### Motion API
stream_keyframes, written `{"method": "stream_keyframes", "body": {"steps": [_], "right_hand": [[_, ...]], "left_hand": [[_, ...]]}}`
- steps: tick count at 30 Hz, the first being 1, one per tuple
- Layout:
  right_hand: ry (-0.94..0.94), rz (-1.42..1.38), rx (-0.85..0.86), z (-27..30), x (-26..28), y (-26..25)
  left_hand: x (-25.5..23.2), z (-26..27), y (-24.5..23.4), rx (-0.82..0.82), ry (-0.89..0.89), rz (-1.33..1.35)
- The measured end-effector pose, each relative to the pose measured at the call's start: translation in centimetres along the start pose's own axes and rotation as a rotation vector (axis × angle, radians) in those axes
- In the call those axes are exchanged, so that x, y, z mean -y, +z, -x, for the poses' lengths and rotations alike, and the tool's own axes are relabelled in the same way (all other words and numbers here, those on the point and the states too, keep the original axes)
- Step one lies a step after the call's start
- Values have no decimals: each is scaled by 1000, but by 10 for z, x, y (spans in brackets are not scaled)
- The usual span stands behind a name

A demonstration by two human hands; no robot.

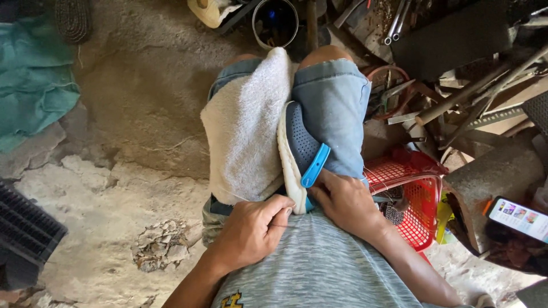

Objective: Hand-sewing a blue clog shoe to repair or reinforce the sole attachment.

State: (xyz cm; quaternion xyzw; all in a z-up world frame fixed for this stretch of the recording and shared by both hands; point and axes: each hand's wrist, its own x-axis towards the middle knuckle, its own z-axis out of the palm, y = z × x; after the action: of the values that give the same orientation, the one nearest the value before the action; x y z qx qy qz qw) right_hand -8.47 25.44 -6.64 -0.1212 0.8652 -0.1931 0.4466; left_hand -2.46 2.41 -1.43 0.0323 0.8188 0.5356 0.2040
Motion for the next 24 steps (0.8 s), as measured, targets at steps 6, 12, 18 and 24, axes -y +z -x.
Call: {"method": "stream_keyframes", "body": {"steps": [6, 12, 18, 24], "right_hand": [[-60, 65, -39, 6, -5, 5], [-35, -125, -81, 22, -5, -6], [-211, -1086, -173, 39, -47, -5], [-213, -653, -152, 52, -18, -15]], "left_hand": [[5, 4, 10, -38, -1, -40], [2, 11, 12, -102, 36, -22], [-7, 20, -2, -134, -4, 53], [-13, 18, 3, -135, 209, 22]]}}
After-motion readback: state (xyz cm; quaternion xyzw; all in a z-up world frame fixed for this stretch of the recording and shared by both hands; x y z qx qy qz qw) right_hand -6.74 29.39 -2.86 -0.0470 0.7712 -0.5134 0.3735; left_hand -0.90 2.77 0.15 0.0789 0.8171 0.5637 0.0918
